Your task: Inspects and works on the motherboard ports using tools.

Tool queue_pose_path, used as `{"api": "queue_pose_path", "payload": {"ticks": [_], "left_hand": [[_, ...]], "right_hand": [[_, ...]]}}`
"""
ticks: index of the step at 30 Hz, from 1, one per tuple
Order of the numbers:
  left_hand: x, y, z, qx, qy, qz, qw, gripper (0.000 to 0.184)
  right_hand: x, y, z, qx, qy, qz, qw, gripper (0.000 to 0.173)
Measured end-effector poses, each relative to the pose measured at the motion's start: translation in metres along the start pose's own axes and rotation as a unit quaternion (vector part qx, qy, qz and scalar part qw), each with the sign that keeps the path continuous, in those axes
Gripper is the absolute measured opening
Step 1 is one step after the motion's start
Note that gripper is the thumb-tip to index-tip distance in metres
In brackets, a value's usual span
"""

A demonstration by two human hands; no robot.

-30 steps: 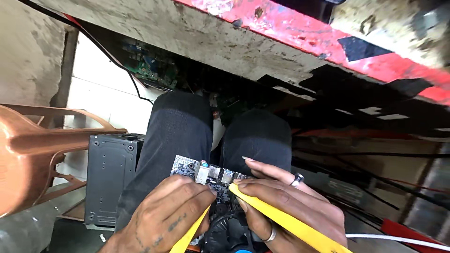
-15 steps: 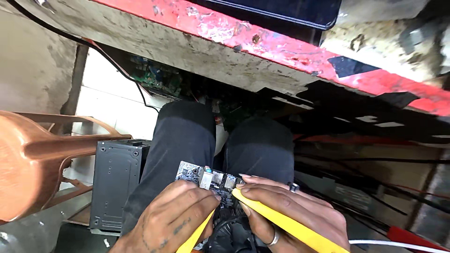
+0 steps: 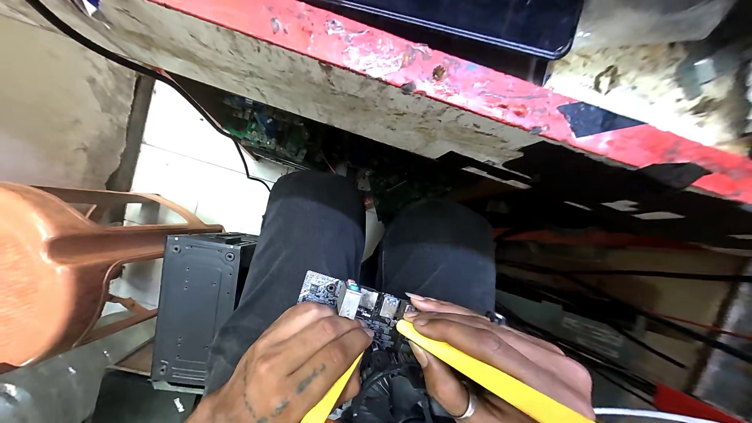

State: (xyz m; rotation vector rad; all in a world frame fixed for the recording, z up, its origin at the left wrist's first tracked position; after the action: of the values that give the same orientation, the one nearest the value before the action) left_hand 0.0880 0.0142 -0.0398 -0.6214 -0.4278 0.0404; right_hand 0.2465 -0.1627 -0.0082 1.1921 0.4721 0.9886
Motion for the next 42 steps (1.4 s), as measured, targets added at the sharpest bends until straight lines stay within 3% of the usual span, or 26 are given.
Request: {"api": "queue_pose_path", "payload": {"ticks": [42], "left_hand": [[0.0017,-0.0016,0.0009,0.010,-0.001,0.005,1.000,0.015]], "right_hand": [[0.0034,0.0023,-0.0005,-0.032,0.013,0.027,0.999,0.013]]}}
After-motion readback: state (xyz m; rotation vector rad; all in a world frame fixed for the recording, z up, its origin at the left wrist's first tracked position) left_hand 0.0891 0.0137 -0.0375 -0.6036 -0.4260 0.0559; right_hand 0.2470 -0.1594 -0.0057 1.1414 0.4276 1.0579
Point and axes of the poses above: each hand's wrist, its own x-axis towards the middle knuckle, its own z-axis out of the back of the hand, y = z × x, the point moved 1 cm from there along x, towards the middle knuckle, and after that the axes turned 10 degrees about x, right-handed, at the moved point
